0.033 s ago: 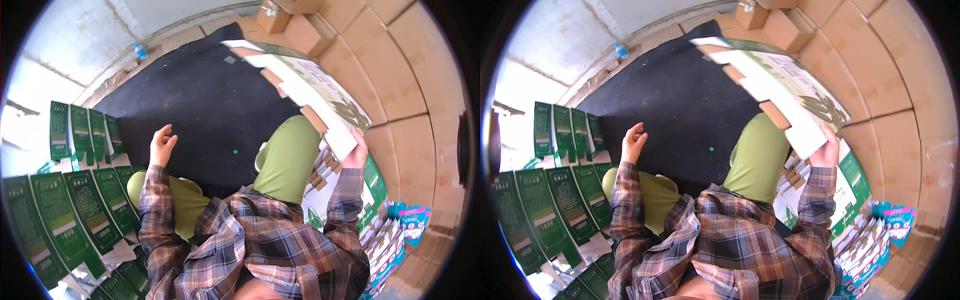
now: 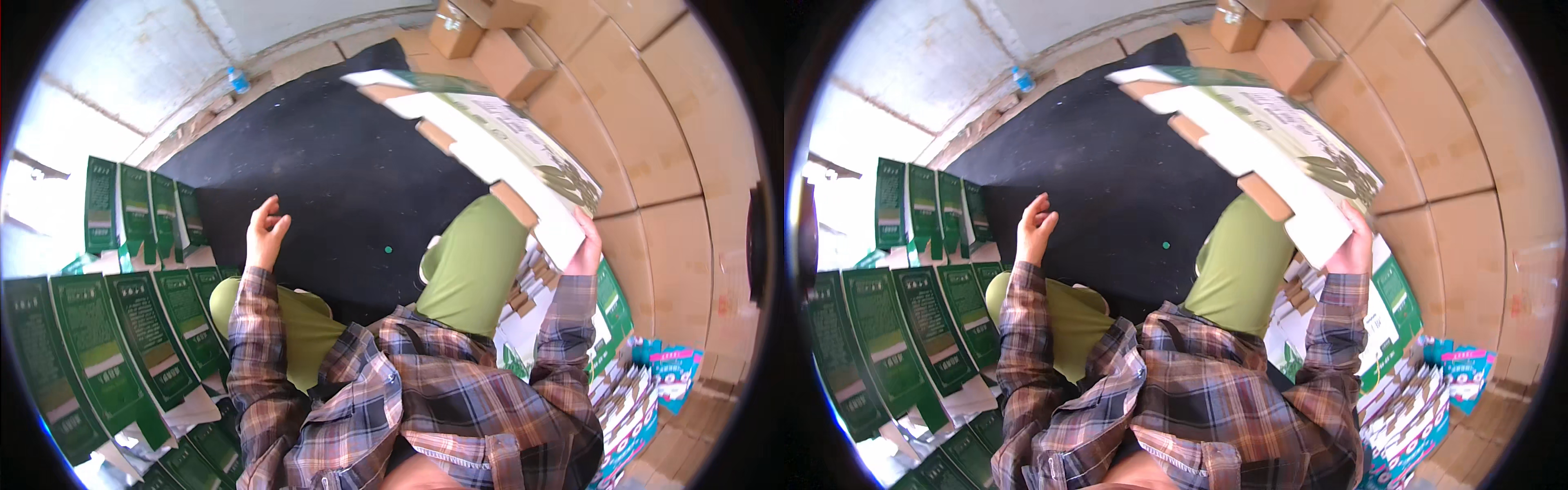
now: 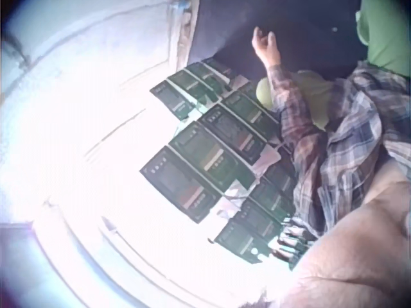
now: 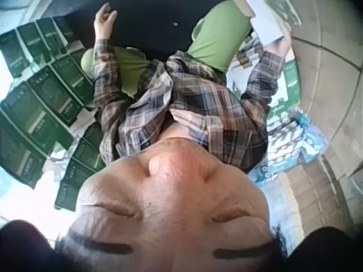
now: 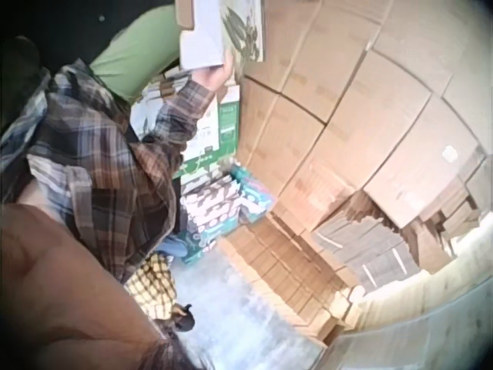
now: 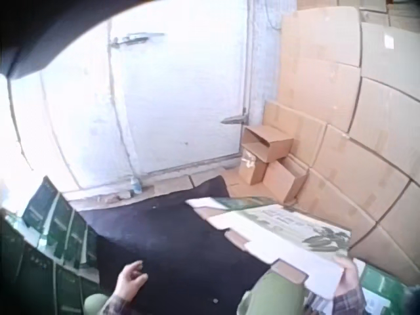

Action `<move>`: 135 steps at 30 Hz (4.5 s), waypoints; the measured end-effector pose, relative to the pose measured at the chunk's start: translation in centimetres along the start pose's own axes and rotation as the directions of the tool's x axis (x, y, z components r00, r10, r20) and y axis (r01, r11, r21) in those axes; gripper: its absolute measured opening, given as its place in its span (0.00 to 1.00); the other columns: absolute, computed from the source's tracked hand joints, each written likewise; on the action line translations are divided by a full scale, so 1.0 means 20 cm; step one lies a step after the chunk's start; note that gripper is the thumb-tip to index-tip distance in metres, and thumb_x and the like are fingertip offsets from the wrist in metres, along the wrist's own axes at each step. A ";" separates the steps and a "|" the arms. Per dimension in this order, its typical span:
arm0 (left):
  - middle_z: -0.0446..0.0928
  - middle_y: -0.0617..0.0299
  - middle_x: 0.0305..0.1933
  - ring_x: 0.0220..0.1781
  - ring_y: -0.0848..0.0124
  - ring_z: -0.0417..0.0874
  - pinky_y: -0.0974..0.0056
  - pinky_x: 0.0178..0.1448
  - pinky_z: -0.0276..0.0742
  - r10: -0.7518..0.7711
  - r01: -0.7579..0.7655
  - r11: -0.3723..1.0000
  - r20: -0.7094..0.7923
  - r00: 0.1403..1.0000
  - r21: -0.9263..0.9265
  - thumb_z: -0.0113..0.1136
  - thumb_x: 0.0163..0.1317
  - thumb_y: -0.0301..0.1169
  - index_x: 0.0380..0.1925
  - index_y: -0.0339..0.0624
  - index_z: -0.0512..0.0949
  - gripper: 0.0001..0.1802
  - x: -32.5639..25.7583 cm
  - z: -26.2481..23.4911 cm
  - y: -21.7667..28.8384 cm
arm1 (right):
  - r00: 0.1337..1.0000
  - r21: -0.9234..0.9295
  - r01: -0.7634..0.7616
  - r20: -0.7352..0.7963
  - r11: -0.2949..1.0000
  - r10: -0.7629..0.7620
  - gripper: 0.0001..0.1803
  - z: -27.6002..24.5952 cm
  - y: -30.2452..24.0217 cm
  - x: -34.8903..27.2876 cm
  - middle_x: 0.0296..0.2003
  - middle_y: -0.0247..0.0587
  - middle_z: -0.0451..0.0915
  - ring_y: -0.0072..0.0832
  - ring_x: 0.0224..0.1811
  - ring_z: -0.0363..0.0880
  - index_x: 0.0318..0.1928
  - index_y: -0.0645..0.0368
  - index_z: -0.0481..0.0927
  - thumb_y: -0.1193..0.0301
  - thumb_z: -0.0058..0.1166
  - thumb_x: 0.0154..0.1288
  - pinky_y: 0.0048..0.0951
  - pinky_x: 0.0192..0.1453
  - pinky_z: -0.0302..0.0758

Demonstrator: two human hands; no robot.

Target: Folding flat cardboard boxes into assembled boxes for radishes.

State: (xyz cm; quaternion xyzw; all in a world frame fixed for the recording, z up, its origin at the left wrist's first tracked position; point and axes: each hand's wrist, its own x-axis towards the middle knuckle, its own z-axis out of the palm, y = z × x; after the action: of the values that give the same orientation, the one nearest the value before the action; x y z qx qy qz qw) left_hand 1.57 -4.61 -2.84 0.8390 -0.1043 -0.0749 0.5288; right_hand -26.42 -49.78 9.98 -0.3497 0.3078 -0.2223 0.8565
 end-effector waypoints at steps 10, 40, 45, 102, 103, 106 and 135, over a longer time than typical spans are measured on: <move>0.71 0.57 0.59 0.60 0.67 0.69 0.56 0.63 0.63 0.007 -0.243 0.541 -0.285 0.959 -0.805 0.57 0.62 0.46 0.57 0.42 0.69 0.27 0.07 -0.40 -0.07 | 0.847 -0.305 -0.353 0.297 0.884 0.441 0.20 0.45 0.18 0.32 0.39 0.43 0.81 0.30 0.37 0.82 0.49 0.68 0.73 0.66 0.44 0.64 0.29 0.44 0.79; 0.78 0.66 0.35 0.37 0.76 0.76 0.69 0.45 0.72 0.037 -0.093 0.936 -0.169 0.985 -0.339 0.65 0.51 0.21 0.33 0.39 0.78 0.09 -0.21 -0.10 0.05 | 0.880 -0.907 0.399 0.339 0.132 -0.333 0.59 0.79 0.82 0.67 0.69 0.62 0.40 0.47 0.73 0.41 0.68 0.67 0.39 0.65 0.69 0.45 0.35 0.73 0.48; 0.78 0.62 0.41 0.43 0.74 0.79 0.68 0.51 0.73 -0.093 -0.022 0.859 -0.198 0.976 -0.512 0.62 0.56 0.21 0.37 0.37 0.78 0.08 -0.21 -0.05 0.10 | 0.751 -0.796 0.588 0.472 0.142 -0.461 0.48 0.64 0.87 0.81 0.68 0.60 0.47 0.48 0.70 0.51 0.68 0.66 0.44 0.82 0.50 0.44 0.32 0.72 0.50; 0.75 0.65 0.35 0.43 0.64 0.76 0.54 0.63 0.62 0.421 -0.418 0.540 0.195 0.886 0.730 0.68 0.45 0.31 0.39 0.50 0.82 0.17 -0.11 -0.11 0.24 | 0.651 -0.716 0.619 0.698 0.323 0.298 0.29 0.58 0.71 0.58 0.68 0.49 0.54 0.34 0.71 0.52 0.61 0.60 0.68 0.58 0.55 0.64 0.32 0.69 0.53; 0.75 0.65 0.35 0.43 0.64 0.76 0.54 0.63 0.62 0.413 -0.409 0.540 0.191 0.890 0.735 0.68 0.45 0.31 0.39 0.50 0.82 0.17 -0.13 -0.12 0.28 | 0.645 -0.714 0.619 0.700 0.328 0.305 0.29 0.58 0.71 0.57 0.68 0.49 0.54 0.34 0.71 0.52 0.61 0.60 0.68 0.58 0.55 0.64 0.32 0.69 0.53; 0.76 0.62 0.35 0.44 0.63 0.73 0.58 0.55 0.68 0.727 -0.391 0.557 -0.202 0.656 0.733 0.64 0.48 0.26 0.38 0.42 0.81 0.14 -0.22 -0.17 0.42 | 0.658 -0.722 0.630 0.692 0.287 0.296 0.27 0.58 0.70 0.57 0.68 0.50 0.55 0.37 0.72 0.50 0.57 0.61 0.73 0.55 0.51 0.65 0.34 0.71 0.51; 0.71 0.68 0.58 0.65 0.64 0.64 0.36 0.64 0.50 0.240 -0.293 0.562 0.186 0.953 0.774 0.64 0.48 0.54 0.53 0.56 0.74 0.32 -0.20 0.10 0.22 | 0.676 -0.611 0.733 0.702 -0.298 0.223 0.34 0.71 0.79 0.43 0.65 0.39 0.60 0.44 0.59 0.64 0.56 0.44 0.75 0.67 0.68 0.43 0.40 0.63 0.65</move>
State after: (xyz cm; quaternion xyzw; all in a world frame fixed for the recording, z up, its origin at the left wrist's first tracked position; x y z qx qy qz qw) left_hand -3.19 -7.21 0.40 0.9573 -0.2677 0.0349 0.1035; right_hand -7.94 -37.97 3.30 -0.9784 -0.0317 0.0158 0.2037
